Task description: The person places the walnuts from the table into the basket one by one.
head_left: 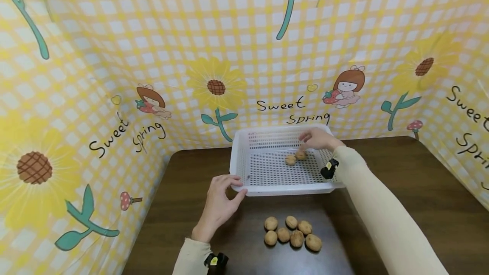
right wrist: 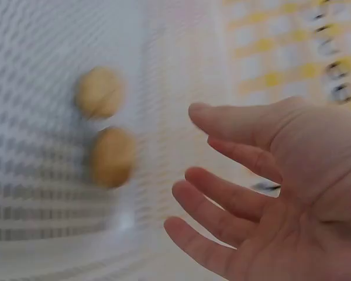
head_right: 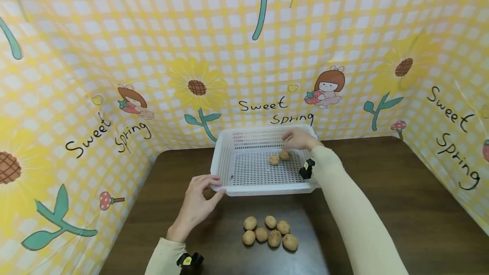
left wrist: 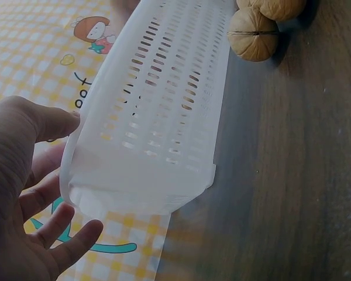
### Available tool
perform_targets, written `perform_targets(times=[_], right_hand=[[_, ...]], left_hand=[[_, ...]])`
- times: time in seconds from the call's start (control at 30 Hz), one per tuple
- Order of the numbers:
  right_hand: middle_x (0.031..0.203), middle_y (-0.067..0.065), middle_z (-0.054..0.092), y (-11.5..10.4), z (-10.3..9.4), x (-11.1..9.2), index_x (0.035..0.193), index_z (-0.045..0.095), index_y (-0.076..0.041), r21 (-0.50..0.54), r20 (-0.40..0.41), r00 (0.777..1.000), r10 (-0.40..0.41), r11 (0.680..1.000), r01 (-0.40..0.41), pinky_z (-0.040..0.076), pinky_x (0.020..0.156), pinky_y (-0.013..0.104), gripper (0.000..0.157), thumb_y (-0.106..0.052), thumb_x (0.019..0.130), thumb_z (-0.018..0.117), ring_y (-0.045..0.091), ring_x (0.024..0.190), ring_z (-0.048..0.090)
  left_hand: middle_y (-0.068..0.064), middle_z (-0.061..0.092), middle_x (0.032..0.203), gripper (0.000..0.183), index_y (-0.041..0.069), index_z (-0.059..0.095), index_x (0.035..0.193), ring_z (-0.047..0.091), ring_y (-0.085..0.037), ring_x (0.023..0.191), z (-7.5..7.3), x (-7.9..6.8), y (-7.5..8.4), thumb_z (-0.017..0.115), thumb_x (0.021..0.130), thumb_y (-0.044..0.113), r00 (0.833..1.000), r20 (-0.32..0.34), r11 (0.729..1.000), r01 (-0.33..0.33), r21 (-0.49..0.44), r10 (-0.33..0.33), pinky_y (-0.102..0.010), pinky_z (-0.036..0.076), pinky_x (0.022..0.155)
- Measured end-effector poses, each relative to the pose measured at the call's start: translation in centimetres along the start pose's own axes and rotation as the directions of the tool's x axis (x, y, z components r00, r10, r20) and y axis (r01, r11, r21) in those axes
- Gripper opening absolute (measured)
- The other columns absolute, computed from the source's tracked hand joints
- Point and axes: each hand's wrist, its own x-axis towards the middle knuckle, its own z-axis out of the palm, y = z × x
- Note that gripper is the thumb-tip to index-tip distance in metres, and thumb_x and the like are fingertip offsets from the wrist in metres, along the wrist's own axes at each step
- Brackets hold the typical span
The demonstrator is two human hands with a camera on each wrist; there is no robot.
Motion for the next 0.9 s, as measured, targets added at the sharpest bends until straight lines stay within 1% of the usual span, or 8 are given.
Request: perform_targets(times=[0.07, 0.17, 0.33, 0.43, 0.53, 0.7, 0.8, 0.9], right_hand=[[0.147, 0.029, 0.061, -1.2, -1.0, -0.6, 0.144, 0.061, 0.003, 0.035, -0.014, 0.999, -0.043, 0.998, 0.043, 0.051, 0.111, 0.057, 0.05, -0.024, 0.103, 0.069, 0.045, 0.137, 0.058], [0.143, 0.027, 0.065, -3.1, -1.6, -1.9, 0.142, 0.063, 0.002, 0.033, -0.047, 0.991, -0.127, 0.991, 0.128, 0.053, 0.109, 0.055, 0.046, -0.023, 0.103, 0.069, 0.043, 0.132, 0.064], [0.127, 0.018, 0.076, -5.1, -0.6, -5.1, 0.128, 0.073, -0.004, 0.01, -0.143, 0.955, -0.258, 0.965, 0.262, 0.061, 0.094, 0.045, 0.031, -0.019, 0.1, 0.074, 0.032, 0.111, 0.075], [0.115, 0.011, 0.08, -6.0, 1.1, -7.5, 0.121, 0.077, -0.009, 0.05, -0.155, 0.926, -0.343, 0.934, 0.354, 0.062, 0.082, 0.036, 0.024, -0.018, 0.098, 0.077, 0.023, 0.097, 0.077], [0.107, 0.007, 0.081, -6.4, 3.2, -9.6, 0.116, 0.079, -0.011, 0.087, -0.142, 0.881, -0.45, 0.881, 0.464, 0.061, 0.075, 0.031, 0.02, -0.017, 0.097, 0.079, 0.014, 0.085, 0.075], [0.1, -0.001, 0.079, -5.5, 7.3, -12.4, 0.111, 0.079, -0.014, 0.087, -0.109, 0.813, -0.572, 0.809, 0.581, 0.06, 0.069, 0.028, 0.015, -0.017, 0.096, 0.079, 0.001, 0.078, 0.068], [0.099, -0.003, 0.079, -4.0, 9.8, -13.1, 0.111, 0.079, -0.017, 0.113, -0.08, 0.805, -0.588, 0.797, 0.593, 0.059, 0.067, 0.026, 0.015, -0.017, 0.096, 0.079, -0.001, 0.077, 0.066], [0.099, -0.003, 0.078, -2.3, 11.9, -13.4, 0.112, 0.079, -0.018, 0.158, -0.055, 0.824, -0.564, 0.81, 0.565, 0.058, 0.065, 0.025, 0.015, -0.017, 0.096, 0.079, -0.002, 0.075, 0.064]], left_hand=[[-0.002, 0.076, 0.125, 0.015, 0.016, 0.079, 0.1, 0.057, -0.029, 0.125, -0.1, 0.0, 0.1, 0.087, 0.088, 0.018, 1.0, -0.007, 1.0, 0.002, -0.002, -0.002, -0.053, 0.048, 0.101], [-0.002, 0.076, 0.125, 0.015, 0.016, 0.079, 0.099, 0.057, -0.029, 0.125, -0.1, 0.1, 0.1, 0.088, 0.088, 0.018, 1.0, -0.013, 1.0, 0.004, 0.0, -0.004, -0.053, 0.048, 0.101], [-0.001, 0.075, 0.126, 0.015, 0.016, 0.079, 0.1, 0.056, -0.028, 0.126, 0.1, 0.2, 0.0, 0.087, 0.088, 0.02, 1.0, 0.002, 1.0, 0.014, -0.001, -0.014, -0.053, 0.047, 0.102], [-0.002, 0.076, 0.125, 0.014, 0.017, 0.079, 0.099, 0.056, -0.028, 0.126, 0.2, 0.2, 0.0, 0.088, 0.088, 0.019, 1.0, -0.002, 1.0, 0.019, -0.003, -0.019, -0.053, 0.046, 0.102], [-0.002, 0.075, 0.126, 0.014, 0.016, 0.079, 0.099, 0.056, -0.029, 0.126, 0.2, 0.3, 0.0, 0.087, 0.088, 0.019, 1.0, -0.001, 1.0, 0.02, -0.005, -0.02, -0.054, 0.046, 0.104], [-0.002, 0.075, 0.128, 0.015, 0.016, 0.079, 0.101, 0.055, -0.029, 0.128, 0.2, 0.4, 0.1, 0.087, 0.089, 0.02, 1.0, 0.015, 1.0, 0.025, -0.004, -0.025, -0.055, 0.045, 0.105], [-0.002, 0.075, 0.128, 0.015, 0.015, 0.079, 0.101, 0.055, -0.029, 0.128, 0.2, 0.3, 0.1, 0.087, 0.089, 0.02, 0.999, 0.012, 1.0, 0.031, -0.004, -0.031, -0.054, 0.045, 0.104], [-0.002, 0.075, 0.128, 0.015, 0.015, 0.079, 0.101, 0.055, -0.029, 0.128, 0.3, 0.2, 0.1, 0.086, 0.089, 0.02, 0.999, 0.011, 0.999, 0.037, -0.001, -0.037, -0.053, 0.046, 0.103]])
